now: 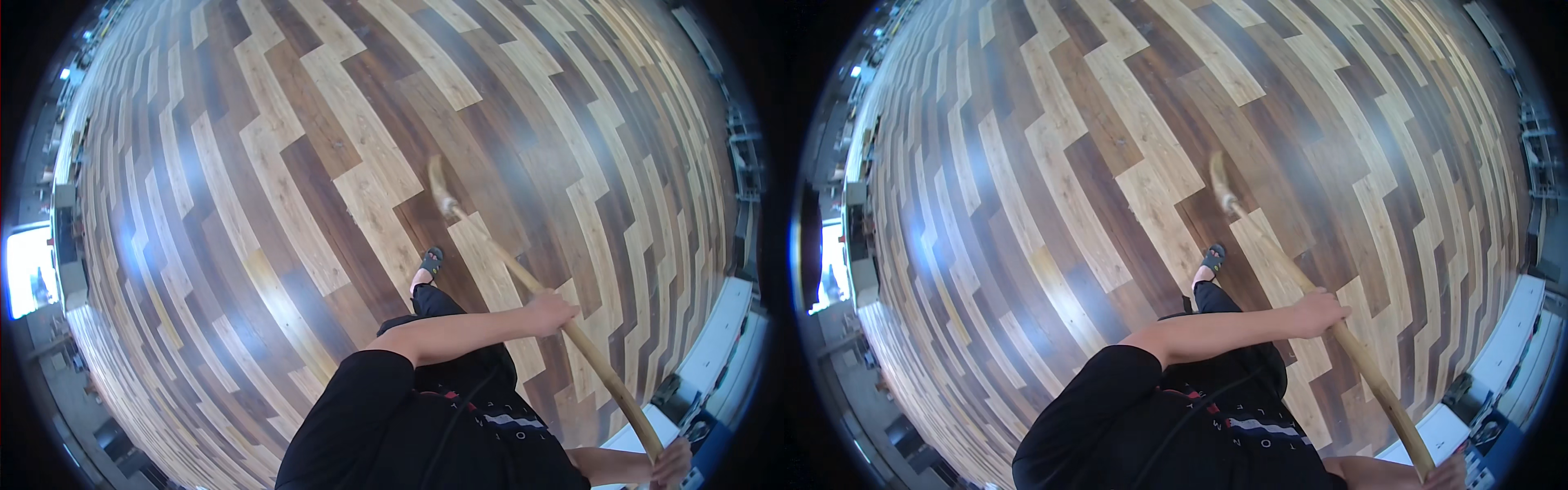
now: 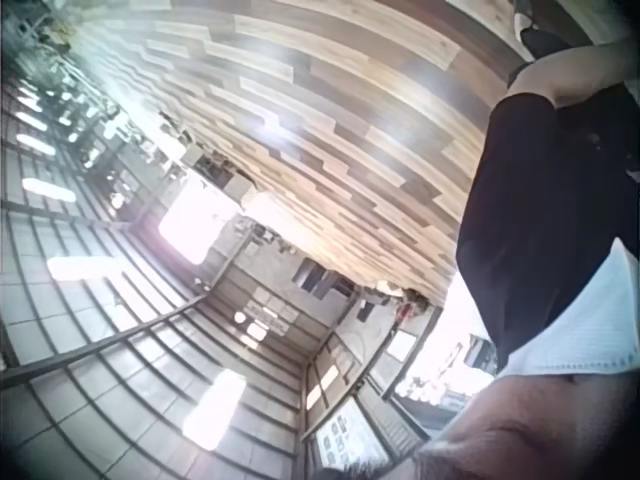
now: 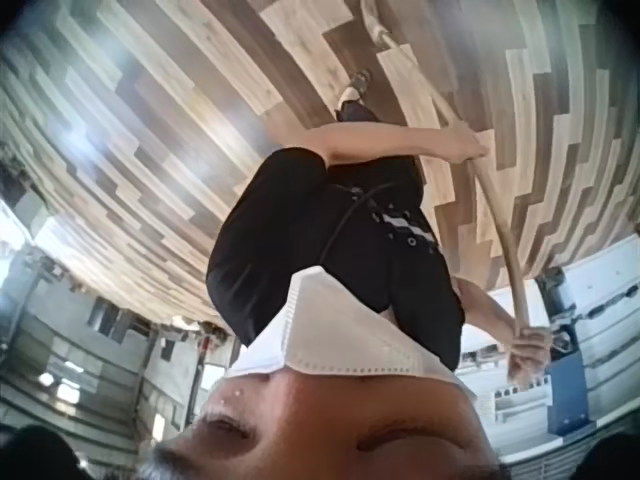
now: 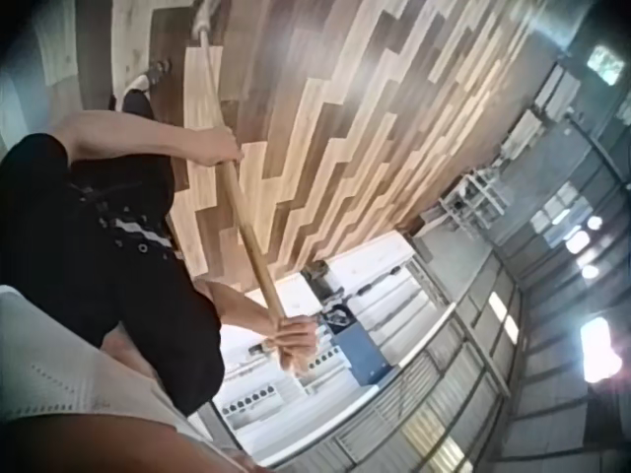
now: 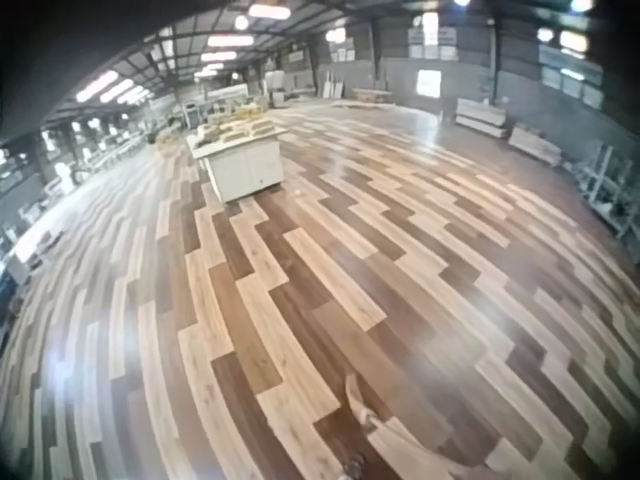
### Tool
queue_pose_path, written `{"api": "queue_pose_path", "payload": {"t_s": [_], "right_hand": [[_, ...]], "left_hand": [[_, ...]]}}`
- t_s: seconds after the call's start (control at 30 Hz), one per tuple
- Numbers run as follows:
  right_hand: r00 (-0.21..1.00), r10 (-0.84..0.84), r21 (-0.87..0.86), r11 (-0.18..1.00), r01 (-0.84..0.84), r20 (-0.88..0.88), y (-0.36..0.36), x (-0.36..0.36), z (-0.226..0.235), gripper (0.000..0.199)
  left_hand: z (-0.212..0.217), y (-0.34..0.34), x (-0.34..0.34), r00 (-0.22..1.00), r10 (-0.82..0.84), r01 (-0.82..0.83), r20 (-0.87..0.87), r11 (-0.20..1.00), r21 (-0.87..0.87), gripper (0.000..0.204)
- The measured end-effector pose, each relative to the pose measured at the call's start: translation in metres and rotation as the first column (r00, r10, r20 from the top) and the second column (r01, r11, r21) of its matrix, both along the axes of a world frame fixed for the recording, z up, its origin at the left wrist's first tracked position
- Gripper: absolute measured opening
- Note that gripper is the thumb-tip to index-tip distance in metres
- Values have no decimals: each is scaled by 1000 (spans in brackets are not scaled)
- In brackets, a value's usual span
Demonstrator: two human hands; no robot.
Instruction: Sweeping a large wooden tile floor using a push broom.
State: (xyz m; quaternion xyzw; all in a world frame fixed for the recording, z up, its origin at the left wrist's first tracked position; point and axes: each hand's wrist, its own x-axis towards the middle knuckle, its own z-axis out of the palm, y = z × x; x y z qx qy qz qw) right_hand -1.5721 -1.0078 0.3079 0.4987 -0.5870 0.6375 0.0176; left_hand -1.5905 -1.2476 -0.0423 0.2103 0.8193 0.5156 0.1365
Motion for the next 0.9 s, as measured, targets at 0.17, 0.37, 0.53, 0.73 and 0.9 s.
{"api": "queue_pose_path", "payload": {"t_s": [0.17, 0.37, 0.53, 0.73, 0.9], "right_hand": [[992, 103, -108, 988, -111, -76, -39, -46, 3, 24], [855, 301, -163, 953, -255, 423, -118, -129, -116, 12], [493, 361, -93, 868, -487, 792, -307, -88, -246, 12], [555, 129, 232, 815, -532, 822, -384, -17, -298, 22], [417, -730, 765, 633, 115, 541, -219, 10, -240, 12]], "left_hand": [[64, -11, 3, 950, 91, -89, -300, 996, 21, 26], [37, -171, 27, 963, 269, -263, 32, 957, -124, 31], [-95, -370, 144, 630, 769, -568, 110, 553, -610, 18], [-214, -481, 226, 721, 679, -328, 141, 513, -793, 22], [-177, -337, 97, 956, 265, -237, 129, 952, -195, 30]]}}
